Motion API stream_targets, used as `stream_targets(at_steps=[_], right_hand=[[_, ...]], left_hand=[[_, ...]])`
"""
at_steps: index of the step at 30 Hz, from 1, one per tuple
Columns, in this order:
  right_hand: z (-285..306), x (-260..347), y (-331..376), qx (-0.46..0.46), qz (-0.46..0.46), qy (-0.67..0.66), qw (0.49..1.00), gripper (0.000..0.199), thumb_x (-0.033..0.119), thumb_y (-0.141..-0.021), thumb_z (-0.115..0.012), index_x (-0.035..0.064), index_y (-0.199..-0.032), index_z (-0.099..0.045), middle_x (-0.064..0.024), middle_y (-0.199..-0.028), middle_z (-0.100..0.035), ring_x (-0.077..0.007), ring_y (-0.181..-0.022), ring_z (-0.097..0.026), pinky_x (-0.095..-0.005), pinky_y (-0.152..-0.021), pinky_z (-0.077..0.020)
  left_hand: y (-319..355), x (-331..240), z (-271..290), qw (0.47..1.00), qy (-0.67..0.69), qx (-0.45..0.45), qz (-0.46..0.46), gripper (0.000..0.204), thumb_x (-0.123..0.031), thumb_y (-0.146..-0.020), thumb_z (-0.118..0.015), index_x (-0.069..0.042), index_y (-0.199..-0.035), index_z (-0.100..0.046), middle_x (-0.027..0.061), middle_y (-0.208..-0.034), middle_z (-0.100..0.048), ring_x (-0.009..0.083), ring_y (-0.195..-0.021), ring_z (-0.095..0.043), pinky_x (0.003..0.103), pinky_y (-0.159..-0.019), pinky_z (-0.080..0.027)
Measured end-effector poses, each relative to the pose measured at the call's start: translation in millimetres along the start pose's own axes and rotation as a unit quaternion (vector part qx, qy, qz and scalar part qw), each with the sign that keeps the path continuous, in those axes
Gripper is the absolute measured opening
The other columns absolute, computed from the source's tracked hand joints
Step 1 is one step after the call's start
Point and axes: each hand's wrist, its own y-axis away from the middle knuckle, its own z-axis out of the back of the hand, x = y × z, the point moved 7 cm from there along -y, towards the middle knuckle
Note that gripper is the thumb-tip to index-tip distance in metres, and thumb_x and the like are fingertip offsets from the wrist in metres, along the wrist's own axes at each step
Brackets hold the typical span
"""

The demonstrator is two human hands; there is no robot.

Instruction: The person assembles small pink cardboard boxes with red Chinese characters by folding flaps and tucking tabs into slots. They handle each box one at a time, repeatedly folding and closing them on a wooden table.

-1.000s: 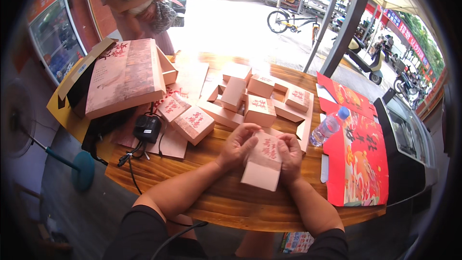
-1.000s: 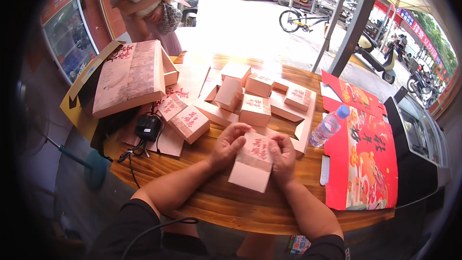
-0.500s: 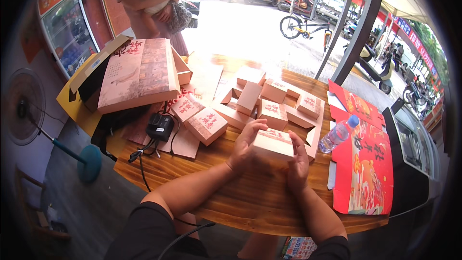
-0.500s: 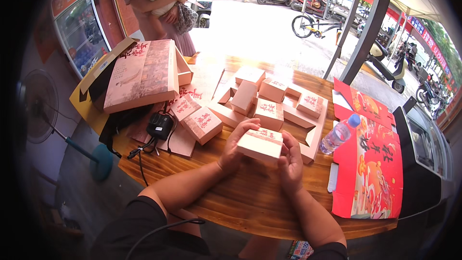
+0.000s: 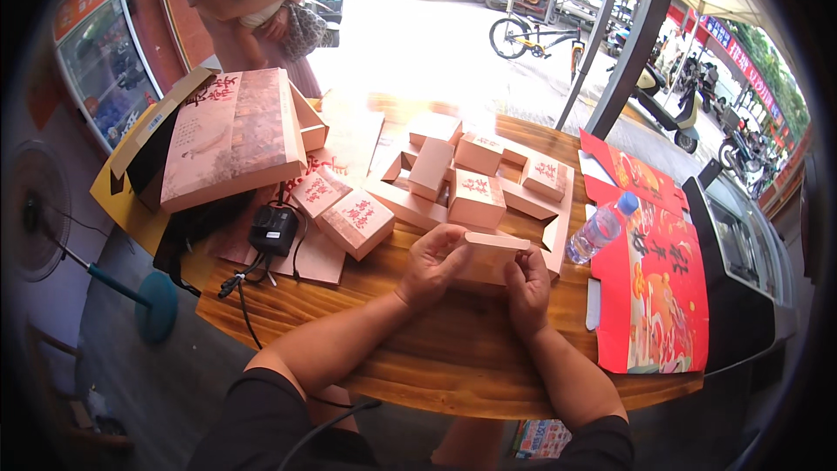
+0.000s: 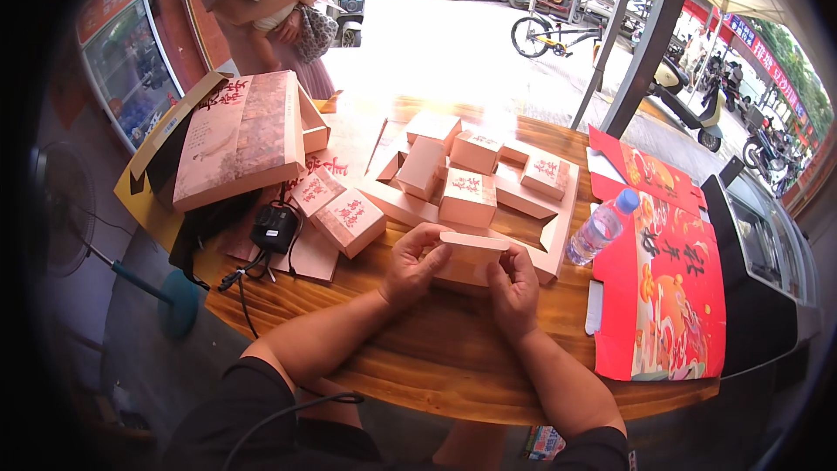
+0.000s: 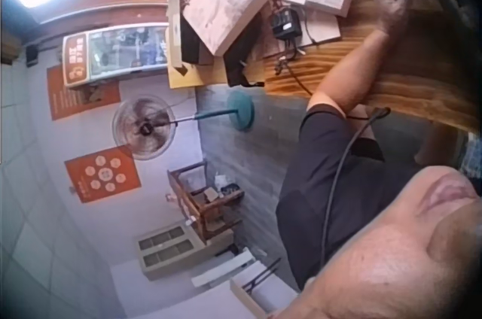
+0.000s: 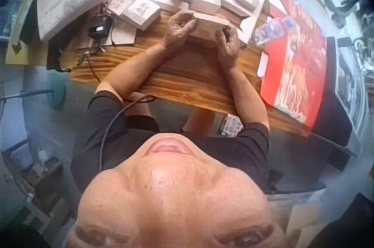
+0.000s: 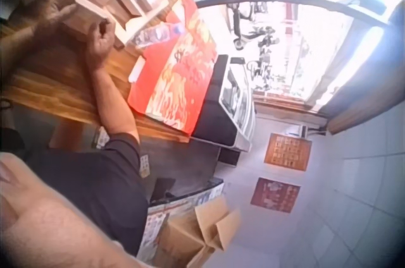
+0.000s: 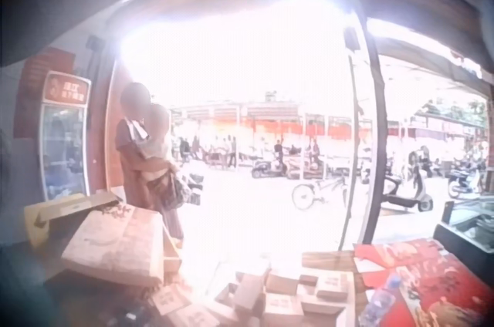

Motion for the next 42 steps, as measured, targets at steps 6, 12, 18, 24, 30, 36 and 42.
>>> stream_targets(at_steps=[6, 12, 18, 24, 30, 36, 42], right_hand=[[1.5, -3.2, -0.2, 0.004, -0.005, 0.024, 1.000, 0.037, 0.023, -0.100, -0.057, 0.0006, -0.130, -0.050, -0.0020, -0.106, -0.059, -0.0066, -0.091, -0.053, -0.0220, -0.080, -0.0441], [-3.5, 8.1, -0.2, 0.025, 0.061, 0.032, 0.997, 0.046, 0.037, -0.099, -0.058, 0.0033, -0.130, -0.052, -0.0085, -0.120, -0.057, -0.0146, -0.108, -0.055, -0.0279, -0.092, -0.0456], [-9.2, 22.6, -0.5, 0.026, 0.124, 0.070, 0.989, 0.045, 0.038, -0.096, -0.062, 0.0035, -0.123, -0.053, -0.0136, -0.128, -0.053, -0.0208, -0.116, -0.054, -0.0321, -0.097, -0.0459], [-8.3, 17.8, -2.1, 0.028, 0.104, 0.091, 0.990, 0.028, 0.017, -0.095, -0.064, 0.0040, -0.116, -0.052, -0.0138, -0.127, -0.052, -0.0224, -0.119, -0.052, -0.0343, -0.099, -0.0446], [-9.7, 17.0, -1.0, 0.036, 0.095, 0.071, 0.992, 0.023, 0.009, -0.094, -0.060, 0.0051, -0.116, -0.052, -0.0137, -0.129, -0.050, -0.0218, -0.122, -0.049, -0.0345, -0.102, -0.0420], [-11.3, 24.7, 0.5, 0.029, 0.122, 0.093, 0.988, 0.017, 0.006, -0.094, -0.058, 0.0062, -0.111, -0.055, -0.0132, -0.130, -0.049, -0.0203, -0.121, -0.049, -0.0318, -0.100, -0.0417], [-9.4, 20.8, -2.3, 0.024, 0.101, 0.107, 0.989, 0.014, 0.006, -0.094, -0.059, 0.0055, -0.107, -0.056, -0.0134, -0.131, -0.049, -0.0201, -0.120, -0.049, -0.0299, -0.097, -0.0431]], left_hand=[[-3.2, 1.0, 2.8, 0.999, 0.040, 0.007, -0.004, 0.036, -0.036, -0.096, -0.064, -0.004, -0.112, -0.059, 0.0038, -0.105, -0.063, 0.0106, -0.097, -0.058, 0.026, -0.087, -0.047], [-4.1, 6.8, 9.6, 0.999, 0.025, 0.011, -0.036, 0.043, -0.043, -0.094, -0.065, -0.005, -0.112, -0.059, 0.0070, -0.112, -0.061, 0.0125, -0.104, -0.057, 0.028, -0.091, -0.046], [-4.7, 9.8, 5.5, 0.999, 0.020, 0.023, 0.022, 0.032, -0.026, -0.097, -0.063, -0.004, -0.119, -0.056, 0.0073, -0.119, -0.059, 0.0132, -0.108, -0.057, 0.029, -0.095, -0.046], [-6.8, 6.1, 0.3, 0.997, 0.071, 0.028, 0.012, 0.031, -0.014, -0.094, -0.065, -0.005, -0.122, -0.056, 0.0032, -0.112, -0.060, 0.0100, -0.100, -0.058, 0.027, -0.089, -0.048], [-5.5, 15.2, 3.3, 0.996, 0.056, 0.059, 0.036, 0.032, -0.012, -0.096, -0.059, -0.003, -0.126, -0.054, 0.0075, -0.128, -0.055, 0.0151, -0.117, -0.053, 0.032, -0.102, -0.042], [-4.8, 12.4, -3.5, 0.990, 0.108, 0.070, 0.063, 0.035, -0.011, -0.093, -0.062, -0.003, -0.126, -0.055, 0.0077, -0.128, -0.055, 0.0154, -0.118, -0.053, 0.032, -0.102, -0.042], [-6.3, 6.5, 2.4, 0.996, 0.046, 0.075, 0.024, 0.034, -0.011, -0.091, -0.064, -0.003, -0.124, -0.057, 0.0077, -0.131, -0.053, 0.0157, -0.118, -0.053, 0.032, -0.101, -0.043]])
